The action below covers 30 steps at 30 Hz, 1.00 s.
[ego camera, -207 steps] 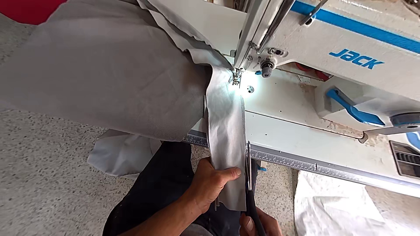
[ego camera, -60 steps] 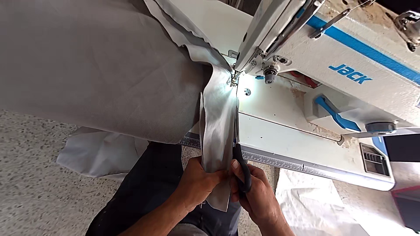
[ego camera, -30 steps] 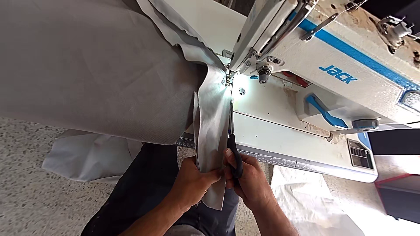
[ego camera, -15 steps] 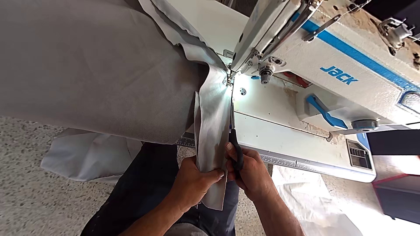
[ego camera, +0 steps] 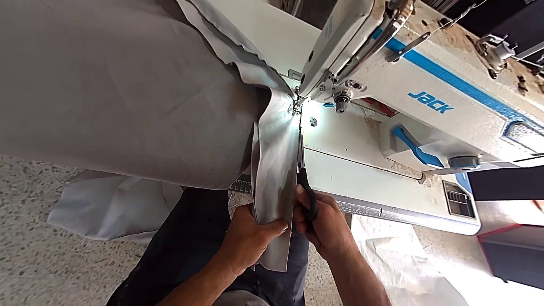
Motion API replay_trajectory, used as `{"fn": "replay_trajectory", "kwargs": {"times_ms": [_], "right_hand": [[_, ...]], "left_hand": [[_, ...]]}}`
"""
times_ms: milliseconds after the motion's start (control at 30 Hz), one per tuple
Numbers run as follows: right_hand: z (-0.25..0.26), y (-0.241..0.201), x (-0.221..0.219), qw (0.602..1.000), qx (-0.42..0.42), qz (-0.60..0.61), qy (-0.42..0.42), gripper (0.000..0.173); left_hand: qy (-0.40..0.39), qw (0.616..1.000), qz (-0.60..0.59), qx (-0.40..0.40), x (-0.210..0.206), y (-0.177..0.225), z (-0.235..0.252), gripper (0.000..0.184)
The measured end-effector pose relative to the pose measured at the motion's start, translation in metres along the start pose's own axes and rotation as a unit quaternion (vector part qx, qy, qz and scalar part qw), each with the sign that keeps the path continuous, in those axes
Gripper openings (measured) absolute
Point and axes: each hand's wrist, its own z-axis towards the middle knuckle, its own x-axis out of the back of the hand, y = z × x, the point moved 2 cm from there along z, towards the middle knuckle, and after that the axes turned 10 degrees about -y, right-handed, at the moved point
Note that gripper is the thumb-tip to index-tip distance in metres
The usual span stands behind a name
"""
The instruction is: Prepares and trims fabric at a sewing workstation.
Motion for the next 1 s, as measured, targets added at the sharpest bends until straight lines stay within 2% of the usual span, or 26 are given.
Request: {"fn": "replay_trajectory", "kwargs": {"times_ms": [133,200,233,300,367,400,467,567,667,767,833,900,1000], "right_hand": [[-0.019,0.0,0.029,0.997,0.059,0.016,0.04,0.036],[-0.023,-0.005,0.058,0.987,0.074,-0.082,0.119,0.033],[-0.024,-0.009,0.077,0.966,0.068,-0.178,0.174,0.033],[-0.024,-0.019,0.116,0.879,0.029,-0.387,0.277,0.038],[-0.025,-0.029,0.142,0.793,-0.002,-0.509,0.335,0.04],[-0.027,-0.033,0.15,0.767,-0.01,-0.538,0.349,0.037],[-0.032,-0.04,0.161,0.745,-0.006,-0.559,0.364,0.033],[-0.039,-0.047,0.169,0.745,0.058,-0.543,0.383,0.042],[-0.036,-0.048,0.152,0.708,0.184,-0.583,0.353,0.038],[-0.005,-0.036,0.108,0.68,0.309,-0.635,0.198,0.033],[0.021,-0.025,0.084,0.666,0.35,-0.649,0.116,0.036],[0.04,-0.016,0.078,0.638,0.401,-0.65,0.094,0.032],[0.045,-0.004,0.091,0.588,0.483,-0.636,0.131,0.021]], "left_hand": [[0.011,1.0,0.015,0.016,0.003,0.002,-0.001,0.027],[0.011,1.0,0.014,0.022,0.003,0.004,-0.001,0.028],[0.01,1.0,0.014,0.023,0.003,0.005,-0.001,0.028],[0.003,1.0,0.009,0.026,0.004,0.008,-0.001,0.029],[-0.005,1.0,0.0,0.028,0.006,0.009,-0.001,0.032],[-0.009,1.0,-0.007,0.029,0.006,0.009,-0.002,0.034],[-0.016,0.999,-0.024,0.023,0.007,0.008,-0.004,0.036],[-0.024,0.998,-0.052,0.022,0.009,0.005,-0.01,0.035],[-0.03,0.997,-0.068,0.036,0.01,0.0,-0.016,0.033],[-0.031,0.997,-0.07,0.031,0.012,-0.002,-0.02,0.03],[-0.031,0.997,-0.066,0.028,0.013,-0.001,-0.024,0.029],[-0.033,0.997,-0.067,0.028,0.017,0.002,-0.03,0.025],[-0.025,0.996,-0.084,0.02,0.029,0.006,-0.036,0.019]]}}
